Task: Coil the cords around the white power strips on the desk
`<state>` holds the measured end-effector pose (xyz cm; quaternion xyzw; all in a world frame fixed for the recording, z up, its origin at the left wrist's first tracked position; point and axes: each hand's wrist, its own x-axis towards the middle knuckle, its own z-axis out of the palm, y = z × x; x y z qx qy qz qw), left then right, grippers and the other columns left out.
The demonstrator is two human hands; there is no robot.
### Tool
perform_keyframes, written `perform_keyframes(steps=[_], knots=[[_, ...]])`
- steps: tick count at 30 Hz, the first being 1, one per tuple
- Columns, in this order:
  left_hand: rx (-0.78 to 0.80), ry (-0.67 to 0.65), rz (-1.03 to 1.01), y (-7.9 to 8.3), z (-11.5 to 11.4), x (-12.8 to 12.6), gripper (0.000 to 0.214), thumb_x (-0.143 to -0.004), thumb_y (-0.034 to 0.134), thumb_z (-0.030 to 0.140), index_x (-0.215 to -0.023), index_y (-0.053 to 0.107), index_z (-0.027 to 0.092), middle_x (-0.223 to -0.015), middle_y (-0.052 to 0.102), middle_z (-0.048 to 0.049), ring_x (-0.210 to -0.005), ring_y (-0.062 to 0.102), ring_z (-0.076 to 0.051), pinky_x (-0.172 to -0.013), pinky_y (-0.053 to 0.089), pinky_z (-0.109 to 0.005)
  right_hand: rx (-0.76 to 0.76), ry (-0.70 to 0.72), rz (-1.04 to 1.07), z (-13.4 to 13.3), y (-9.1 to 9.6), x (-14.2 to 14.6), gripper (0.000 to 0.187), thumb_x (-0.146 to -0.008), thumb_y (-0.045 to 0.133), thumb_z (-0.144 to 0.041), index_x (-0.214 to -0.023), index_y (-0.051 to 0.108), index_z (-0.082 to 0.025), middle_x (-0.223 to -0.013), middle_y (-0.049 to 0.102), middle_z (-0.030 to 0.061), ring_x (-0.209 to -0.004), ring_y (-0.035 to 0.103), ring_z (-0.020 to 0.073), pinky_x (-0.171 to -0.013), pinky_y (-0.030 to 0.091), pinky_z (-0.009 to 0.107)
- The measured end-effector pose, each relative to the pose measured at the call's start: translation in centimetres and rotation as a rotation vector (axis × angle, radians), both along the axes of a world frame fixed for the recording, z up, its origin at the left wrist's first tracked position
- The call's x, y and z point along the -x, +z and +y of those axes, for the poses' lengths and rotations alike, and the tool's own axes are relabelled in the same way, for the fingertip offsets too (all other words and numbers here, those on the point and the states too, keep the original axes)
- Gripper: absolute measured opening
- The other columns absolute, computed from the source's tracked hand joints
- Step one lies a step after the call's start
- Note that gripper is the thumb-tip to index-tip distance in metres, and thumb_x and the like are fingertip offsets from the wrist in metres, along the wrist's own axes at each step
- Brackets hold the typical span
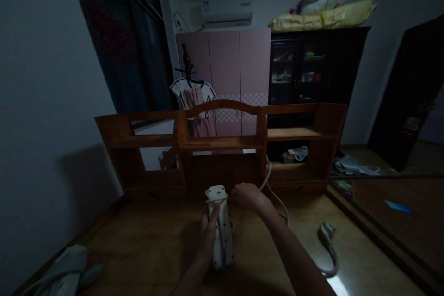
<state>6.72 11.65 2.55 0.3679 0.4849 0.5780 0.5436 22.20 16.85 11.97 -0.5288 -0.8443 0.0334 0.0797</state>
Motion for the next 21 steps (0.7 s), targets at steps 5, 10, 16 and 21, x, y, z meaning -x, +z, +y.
perform_keyframes(steps=[5, 10, 16, 21], knots=[[-0.017, -0.065, 0.022, 0.3, -0.2, 0.0, 0.058, -0.07, 0.061, 0.065, -0.095, 0.059, 0.013, -0.067, 0.069, -0.0074, -0.056, 0.066, -0.023, -0.049, 0.05, -0.03, -0.058, -0.067, -0.089, -1.7, 1.6, 0.1, 0.022, -0.087, 0.053, -0.025, -0.092, 0.072, -0.014, -0.095, 0.069, 0.0163, -0.092, 0.066, 0.0269, -0.075, 0.047, 0.03], [-0.023, -0.069, -0.027, 0.3, 0.0, -0.2, 0.058, -0.067, 0.062, 0.066, -0.089, 0.06, 0.013, -0.065, 0.068, -0.0079, -0.051, 0.064, -0.021, -0.047, 0.048, -0.028, -0.098, -0.106, -0.138, -3.6, 3.3, 0.1, 0.017, -0.084, 0.057, -0.02, -0.089, 0.071, -0.012, -0.09, 0.07, 0.0169, -0.089, 0.066, 0.0255, -0.074, 0.048, 0.029], [0.005, -0.043, 0.016, 0.1, 0.5, -0.1, 0.059, -0.069, 0.064, 0.062, -0.107, 0.055, 0.018, -0.073, 0.069, -0.0044, -0.056, 0.066, -0.02, -0.053, 0.05, -0.029, -0.152, -0.092, -0.169, -6.3, 5.0, 0.4, 0.018, -0.084, 0.052, -0.01, -0.089, 0.07, -0.011, -0.088, 0.069, 0.0167, -0.087, 0.066, 0.0225, -0.074, 0.046, 0.026], [-0.143, -0.035, 0.149, 0.2, 0.5, -0.2, 0.054, -0.074, 0.063, 0.055, -0.111, 0.056, 0.018, -0.091, 0.068, -0.0074, -0.082, 0.066, -0.023, -0.072, 0.05, -0.03, -0.219, 0.015, -0.207, -8.7, 6.1, 0.5, 0.019, -0.085, 0.05, -0.006, -0.086, 0.068, -0.011, -0.082, 0.068, 0.0139, -0.081, 0.066, 0.0206, -0.07, 0.044, 0.026]])
